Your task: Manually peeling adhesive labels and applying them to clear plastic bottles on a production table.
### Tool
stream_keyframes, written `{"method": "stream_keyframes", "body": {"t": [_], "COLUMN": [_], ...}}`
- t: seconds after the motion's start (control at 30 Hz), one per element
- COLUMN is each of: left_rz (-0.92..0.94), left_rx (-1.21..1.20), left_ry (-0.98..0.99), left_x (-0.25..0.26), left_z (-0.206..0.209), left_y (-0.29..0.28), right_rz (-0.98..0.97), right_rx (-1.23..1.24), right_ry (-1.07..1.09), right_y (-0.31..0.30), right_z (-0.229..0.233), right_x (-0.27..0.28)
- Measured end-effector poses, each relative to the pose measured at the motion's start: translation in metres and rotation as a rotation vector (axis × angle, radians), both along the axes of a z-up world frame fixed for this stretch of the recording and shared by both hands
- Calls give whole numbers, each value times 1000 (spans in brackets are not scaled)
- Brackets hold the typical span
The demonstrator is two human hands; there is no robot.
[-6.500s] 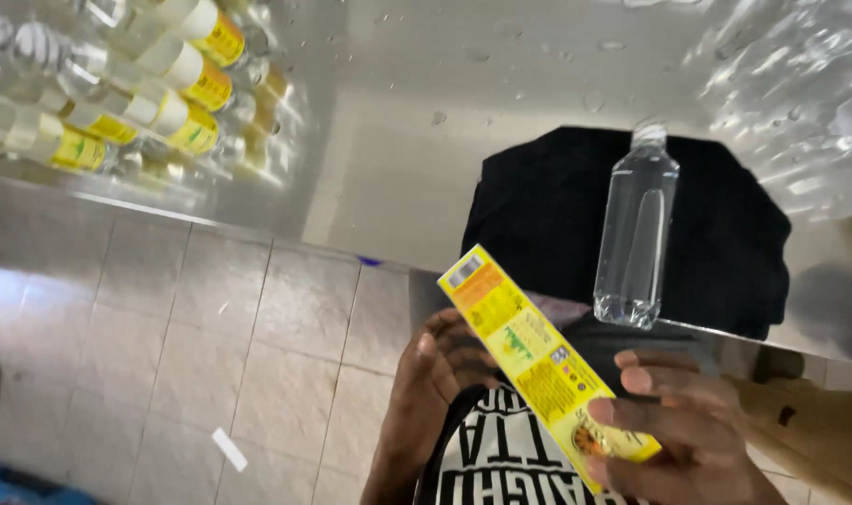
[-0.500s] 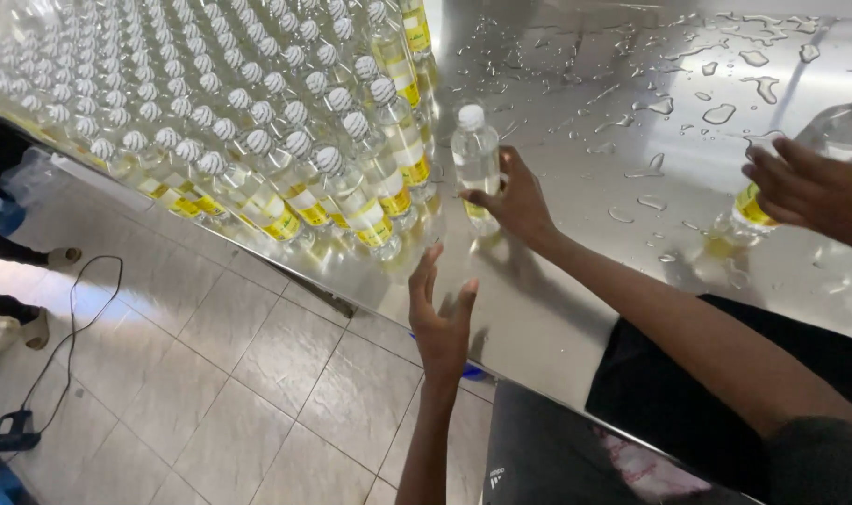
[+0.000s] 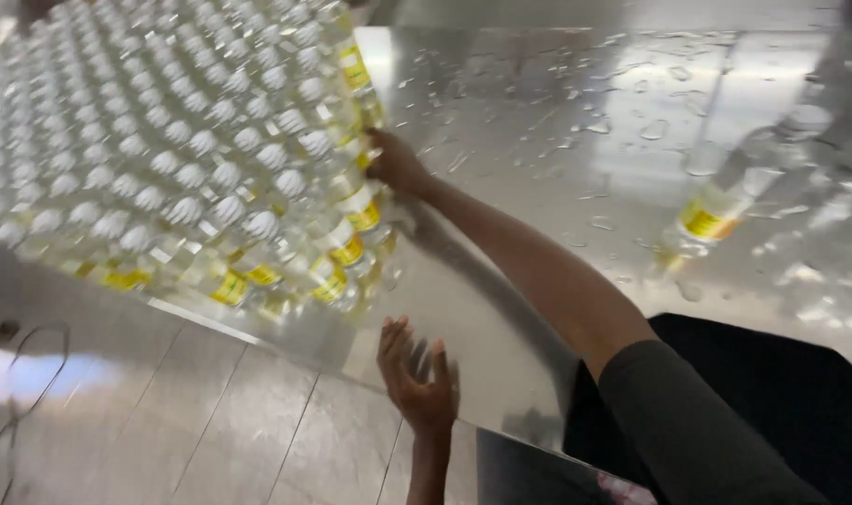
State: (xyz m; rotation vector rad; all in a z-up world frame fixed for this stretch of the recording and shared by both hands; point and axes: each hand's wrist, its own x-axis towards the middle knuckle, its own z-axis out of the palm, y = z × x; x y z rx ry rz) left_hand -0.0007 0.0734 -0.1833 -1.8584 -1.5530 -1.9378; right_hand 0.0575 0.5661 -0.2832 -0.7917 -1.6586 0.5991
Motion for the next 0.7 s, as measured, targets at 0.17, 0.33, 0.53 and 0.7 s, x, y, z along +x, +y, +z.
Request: {"method": "stream_keyframes", "body": {"t": [0.17,0.33,0.53,0.7], "left_rz": [-23,-42,-26,-240], "left_rx": [-108,-228,-150,-405], "left_ry": [-91,-174,-28,-270], "left_x": [6,5,3,16], "left_z": [6,11,6,55], "left_y": [-7,-10,-4,-7], "right_rz": [-251,-659,-1101,-878], "right_rx": [19,251,-188,-399], "right_ry": [-304,-284,-170,-105], "right_y": [-260,-411,-449,-419], "right_z": [155,161,154,165], "right_x": [91,234,375,361]}}
